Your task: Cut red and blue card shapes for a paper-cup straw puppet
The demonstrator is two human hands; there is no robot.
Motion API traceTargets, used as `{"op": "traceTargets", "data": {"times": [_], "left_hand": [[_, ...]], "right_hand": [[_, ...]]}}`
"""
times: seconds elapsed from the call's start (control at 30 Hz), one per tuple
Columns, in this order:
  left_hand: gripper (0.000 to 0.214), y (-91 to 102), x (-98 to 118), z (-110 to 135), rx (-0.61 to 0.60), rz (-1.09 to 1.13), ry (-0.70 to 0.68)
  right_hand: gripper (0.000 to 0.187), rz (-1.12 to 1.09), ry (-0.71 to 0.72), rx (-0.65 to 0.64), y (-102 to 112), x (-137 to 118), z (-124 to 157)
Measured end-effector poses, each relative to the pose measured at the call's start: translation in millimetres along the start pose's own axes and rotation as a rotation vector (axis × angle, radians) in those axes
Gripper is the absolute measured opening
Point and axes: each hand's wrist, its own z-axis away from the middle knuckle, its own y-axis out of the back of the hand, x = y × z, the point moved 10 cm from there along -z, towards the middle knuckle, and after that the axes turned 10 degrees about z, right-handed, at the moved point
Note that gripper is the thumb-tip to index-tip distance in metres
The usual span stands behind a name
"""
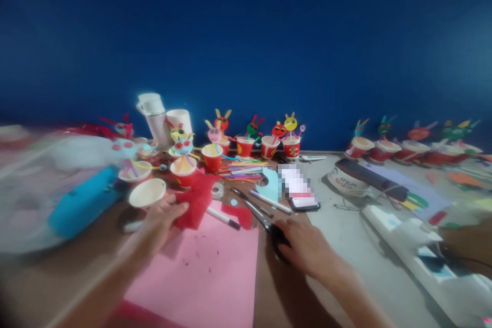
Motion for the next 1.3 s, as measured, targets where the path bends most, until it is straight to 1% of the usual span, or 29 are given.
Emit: {"op": "traceTargets", "data": {"times": [0.13, 0.23, 0.3, 0.43, 0.5, 0.57, 0.67, 0.7, 0.73, 0.8, 0.87, 0.9, 0.93, 0.97, 1.03, 1.1, 1.17, 1.3], "left_hand": [[0.025, 3.1, -1, 4, -0.019, 0.002, -0.011], [0.023, 4.1, -8, 5, -0.064, -0.002, 0.017], [0.020, 5.0, -10, 5, -0.082, 0.001, 0.031], [0.016, 3.8, -9, 8, -0.105, 0.027, 0.051], [0.016, 2.5, -9, 10, -0.117, 0.022, 0.068], [0.017, 2.4, -9, 10, -0.122, 0.010, 0.082], [0.017, 3.3, -9, 10, -0.121, 0.009, 0.097], [0.016, 4.1, -9, 10, -0.114, 0.014, 0.102], [0.016, 4.7, -10, 10, -0.107, 0.020, 0.107], [0.015, 5.0, -10, 10, -0.098, 0.033, 0.109], [0.014, 4.9, -9, 9, -0.090, 0.067, 0.090], [0.015, 4.6, -8, 9, -0.088, 0.097, 0.074], [0.015, 4.9, -7, 8, -0.082, 0.131, 0.052], [0.016, 5.5, -7, 8, -0.072, 0.163, 0.029], [0.018, 7.9, -7, 8, -0.036, 0.199, -0.005], [0.020, 8.0, -10, 9, -0.009, 0.205, -0.001], [0.023, 3.9, -16, 12, -0.008, 0.208, 0.039], [0.027, -5.5, -28, 18, -0.017, 0.180, 0.122]], "right_hand": [[0.034, -0.007, -0.047, -0.057, -2, 1, 5], [0.032, -0.142, -0.049, -0.141, 1, 0, 15], [0.032, -0.313, -0.053, -0.210, -1, 2, 24], [0.034, -0.787, -0.072, -0.355, -13, 3, 39], [0.031, -0.975, -0.098, -0.375, -18, 3, 38], [0.034, -1.093, -0.069, -0.309, -12, 1, 28], [0.052, -1.200, 0.080, -0.144, 14, -14, 5], [0.055, -1.218, 0.122, -0.112, 21, -22, -2], [0.054, -1.221, 0.156, -0.097, 27, -31, -9], [0.053, -1.212, 0.218, -0.108, 34, -52, -21], [0.056, -1.174, 0.286, -0.160, 35, -77, -29], [0.054, -1.154, 0.309, -0.160, 36, -88, -33], [0.049, -1.149, 0.299, -0.118, 37, -94, -37], [0.044, -1.164, 0.280, -0.040, 41, -98, -41], [0.037, -1.238, 0.200, 0.056, 40, -104, -46], [0.030, -1.317, 0.120, 0.097, 34, -111, -50], [0.030, -1.417, 0.059, 0.137, 29, -116, -52], [0.036, -1.552, 0.038, 0.174, 23, -118, -51]]}}
